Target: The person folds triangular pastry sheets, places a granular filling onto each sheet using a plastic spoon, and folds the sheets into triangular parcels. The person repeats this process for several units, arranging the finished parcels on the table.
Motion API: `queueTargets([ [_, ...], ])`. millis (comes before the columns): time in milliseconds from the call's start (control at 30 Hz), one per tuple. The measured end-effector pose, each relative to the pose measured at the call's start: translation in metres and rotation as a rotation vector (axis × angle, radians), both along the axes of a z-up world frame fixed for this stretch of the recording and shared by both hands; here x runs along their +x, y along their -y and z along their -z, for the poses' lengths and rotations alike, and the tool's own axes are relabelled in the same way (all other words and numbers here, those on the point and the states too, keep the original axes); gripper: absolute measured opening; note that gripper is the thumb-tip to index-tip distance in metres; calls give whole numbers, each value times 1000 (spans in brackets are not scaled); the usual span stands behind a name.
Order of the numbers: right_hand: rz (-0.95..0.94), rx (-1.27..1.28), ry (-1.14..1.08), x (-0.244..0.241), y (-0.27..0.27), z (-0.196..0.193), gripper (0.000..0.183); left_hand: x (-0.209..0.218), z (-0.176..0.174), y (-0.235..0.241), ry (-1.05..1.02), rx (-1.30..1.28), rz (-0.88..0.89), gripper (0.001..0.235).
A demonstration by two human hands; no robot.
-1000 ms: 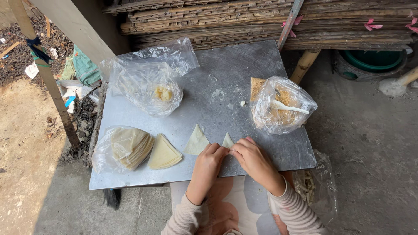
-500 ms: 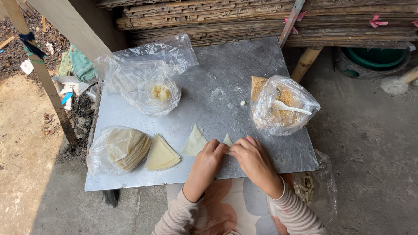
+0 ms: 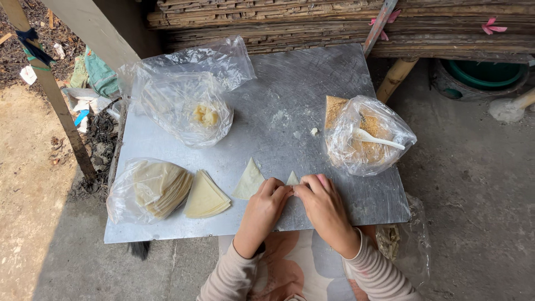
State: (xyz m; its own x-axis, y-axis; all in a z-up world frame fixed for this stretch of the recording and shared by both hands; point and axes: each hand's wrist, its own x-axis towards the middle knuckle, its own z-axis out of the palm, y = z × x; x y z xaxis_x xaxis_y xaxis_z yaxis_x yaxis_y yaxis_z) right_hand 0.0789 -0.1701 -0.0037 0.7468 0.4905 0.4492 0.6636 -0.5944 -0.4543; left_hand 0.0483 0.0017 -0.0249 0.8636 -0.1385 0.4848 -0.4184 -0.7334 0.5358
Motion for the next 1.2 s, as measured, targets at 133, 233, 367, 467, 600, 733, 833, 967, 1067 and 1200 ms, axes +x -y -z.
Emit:
queueTargets([
  [133,4,-26,58,-1,0,1,22,-3,0,-2,-17,-40,-11,10],
  [233,-21,-6,135,-3,0,3,26,-3,-1,0,-29,-48,-37,9],
  [367,29,-93,122,3,-3,6,17,0,-1,2,-64,-20,-80,10],
  [467,53,-112,110,3,-5,8,19,-1,1,3,20,2,-70,13],
  [600,28,-73,168,0,-5,7,26,-1,2,2,8,-10,-72,17],
  [733,28,-61,108,5,-8,8,17,-3,3,1,4,-17,-78,24],
  [833,70,-102,120,8,-10,10,21,-2,3,2,-7,-24,-87,27],
  [967,69,-80,148,7,-11,10,23,-3,2,2,-47,-47,-88,29],
  [1067,74,-56,165,5,-11,9,27,-3,1,2,-34,-48,-94,30],
  [1200,97,-100,112,9,-14,10,20,-3,1,3,-56,-67,-94,31],
])
